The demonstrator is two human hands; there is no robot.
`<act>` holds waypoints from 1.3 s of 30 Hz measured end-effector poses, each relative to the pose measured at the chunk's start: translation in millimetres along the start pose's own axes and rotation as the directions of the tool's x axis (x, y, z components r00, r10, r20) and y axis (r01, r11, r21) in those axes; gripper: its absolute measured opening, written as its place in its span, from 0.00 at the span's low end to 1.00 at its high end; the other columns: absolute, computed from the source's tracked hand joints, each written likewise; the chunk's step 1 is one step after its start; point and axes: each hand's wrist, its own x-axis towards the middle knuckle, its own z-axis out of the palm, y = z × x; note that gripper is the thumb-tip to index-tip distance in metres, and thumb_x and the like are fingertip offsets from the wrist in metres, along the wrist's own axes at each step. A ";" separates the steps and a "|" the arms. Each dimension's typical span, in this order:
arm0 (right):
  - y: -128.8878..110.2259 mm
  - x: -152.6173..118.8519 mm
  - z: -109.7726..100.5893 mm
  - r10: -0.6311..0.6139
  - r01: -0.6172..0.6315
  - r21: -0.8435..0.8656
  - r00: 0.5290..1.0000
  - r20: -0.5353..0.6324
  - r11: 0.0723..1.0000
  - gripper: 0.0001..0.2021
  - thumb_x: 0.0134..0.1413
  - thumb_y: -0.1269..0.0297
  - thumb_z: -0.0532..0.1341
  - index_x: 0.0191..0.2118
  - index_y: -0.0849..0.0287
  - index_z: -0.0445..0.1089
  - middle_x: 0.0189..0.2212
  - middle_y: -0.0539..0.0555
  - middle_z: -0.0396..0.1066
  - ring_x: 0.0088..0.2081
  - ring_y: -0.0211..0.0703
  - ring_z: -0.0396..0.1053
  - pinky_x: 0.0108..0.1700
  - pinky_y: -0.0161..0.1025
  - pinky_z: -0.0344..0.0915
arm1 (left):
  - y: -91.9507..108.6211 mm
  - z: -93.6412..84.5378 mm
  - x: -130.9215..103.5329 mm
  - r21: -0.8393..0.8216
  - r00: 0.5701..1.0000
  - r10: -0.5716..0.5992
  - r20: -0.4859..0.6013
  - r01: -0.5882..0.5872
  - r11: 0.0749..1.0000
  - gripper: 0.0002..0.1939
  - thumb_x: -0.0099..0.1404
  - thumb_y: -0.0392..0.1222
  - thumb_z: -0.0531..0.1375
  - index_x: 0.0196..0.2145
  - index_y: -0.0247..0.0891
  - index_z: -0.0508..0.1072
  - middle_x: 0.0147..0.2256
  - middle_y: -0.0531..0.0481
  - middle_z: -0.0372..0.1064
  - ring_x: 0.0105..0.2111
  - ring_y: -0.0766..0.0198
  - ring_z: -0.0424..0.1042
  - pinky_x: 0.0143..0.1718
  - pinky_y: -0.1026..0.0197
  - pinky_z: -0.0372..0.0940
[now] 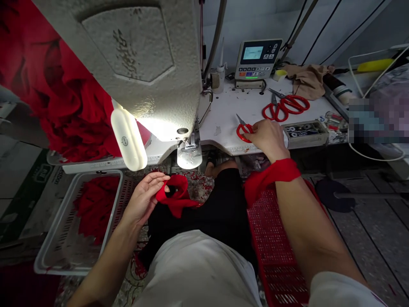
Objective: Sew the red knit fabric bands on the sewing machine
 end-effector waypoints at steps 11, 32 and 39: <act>-98.6 -139.1 91.0 -0.561 0.240 0.632 0.739 0.373 0.737 0.26 0.51 0.45 0.72 0.51 0.56 0.77 0.40 0.55 0.80 0.35 0.48 0.75 0.35 0.40 0.70 | 5.9 19.2 -1.0 0.007 0.971 0.133 0.198 -0.137 0.991 0.15 0.63 0.39 0.70 0.45 0.35 0.72 0.50 0.42 0.73 0.46 0.55 0.79 0.45 0.60 0.74; -45.7 -119.0 30.9 -0.055 -0.238 0.943 0.965 0.258 0.233 0.09 0.51 0.58 0.75 0.36 0.54 0.82 0.31 0.51 0.80 0.31 0.41 0.76 0.34 0.32 0.72 | -17.9 -19.5 20.2 0.540 0.830 -0.113 0.546 -0.246 0.805 0.19 0.69 0.51 0.64 0.28 0.33 0.72 0.27 0.54 0.64 0.28 0.68 0.62 0.32 0.66 0.56; -25.9 -87.1 41.2 0.186 -0.259 0.961 0.953 0.238 0.100 0.15 0.40 0.59 0.79 0.36 0.55 0.82 0.34 0.51 0.82 0.35 0.43 0.77 0.37 0.34 0.73 | 26.0 -37.7 24.8 0.559 0.851 -0.102 0.515 -0.243 0.793 0.13 0.67 0.48 0.66 0.35 0.33 0.77 0.34 0.47 0.74 0.34 0.63 0.72 0.35 0.65 0.66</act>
